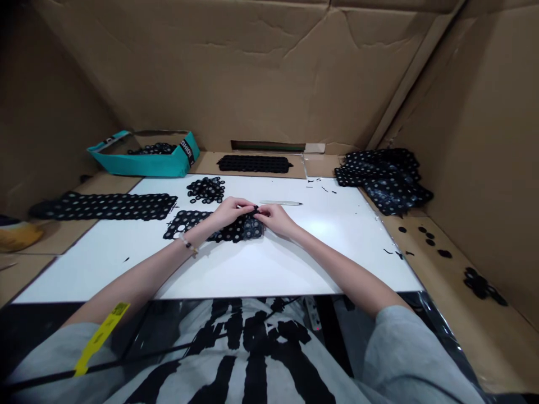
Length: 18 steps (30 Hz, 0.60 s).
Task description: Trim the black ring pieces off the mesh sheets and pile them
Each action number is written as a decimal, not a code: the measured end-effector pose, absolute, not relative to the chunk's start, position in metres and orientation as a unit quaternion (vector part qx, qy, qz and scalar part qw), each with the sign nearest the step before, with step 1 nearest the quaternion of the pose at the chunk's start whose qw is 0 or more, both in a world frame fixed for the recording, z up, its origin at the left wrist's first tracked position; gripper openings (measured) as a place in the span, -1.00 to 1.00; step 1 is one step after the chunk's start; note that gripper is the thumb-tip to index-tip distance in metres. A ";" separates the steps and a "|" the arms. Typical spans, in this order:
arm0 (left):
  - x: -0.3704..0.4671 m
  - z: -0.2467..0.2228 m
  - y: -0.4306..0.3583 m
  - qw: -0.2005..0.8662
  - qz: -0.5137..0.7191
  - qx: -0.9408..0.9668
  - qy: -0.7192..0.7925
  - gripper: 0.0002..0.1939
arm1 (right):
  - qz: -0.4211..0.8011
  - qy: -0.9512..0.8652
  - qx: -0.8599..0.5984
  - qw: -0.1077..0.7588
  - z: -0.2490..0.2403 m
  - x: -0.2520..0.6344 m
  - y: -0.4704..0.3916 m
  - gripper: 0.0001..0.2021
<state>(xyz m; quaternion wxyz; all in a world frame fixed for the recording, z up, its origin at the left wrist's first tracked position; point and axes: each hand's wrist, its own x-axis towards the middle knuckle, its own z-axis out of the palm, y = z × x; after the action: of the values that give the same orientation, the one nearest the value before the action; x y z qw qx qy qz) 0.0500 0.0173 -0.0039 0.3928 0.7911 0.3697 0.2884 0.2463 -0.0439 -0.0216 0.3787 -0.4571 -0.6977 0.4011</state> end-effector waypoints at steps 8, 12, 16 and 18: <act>0.036 0.011 0.035 0.318 0.331 0.777 0.430 -0.75 | 0.405 -0.682 -0.479 0.376 -0.019 0.247 -0.038 -0.73; 0.022 0.016 0.049 0.298 0.350 0.767 0.447 -0.70 | 0.411 -0.680 -0.481 0.371 -0.021 0.249 -0.037 -0.74; -0.023 0.020 0.076 0.176 0.452 0.692 0.535 -0.79 | 0.381 -0.706 -0.487 0.346 -0.024 0.252 -0.039 -0.74; -0.045 0.018 0.085 0.151 0.465 0.677 0.551 -0.83 | 0.414 -0.683 -0.485 0.357 -0.025 0.252 -0.040 -0.75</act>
<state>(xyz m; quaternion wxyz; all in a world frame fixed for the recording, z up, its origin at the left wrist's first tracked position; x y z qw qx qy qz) -0.0450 0.0854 0.0181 0.1510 0.6765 0.5508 0.4649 0.2522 -0.0405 -0.0248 0.3565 -0.4853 -0.6827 0.4139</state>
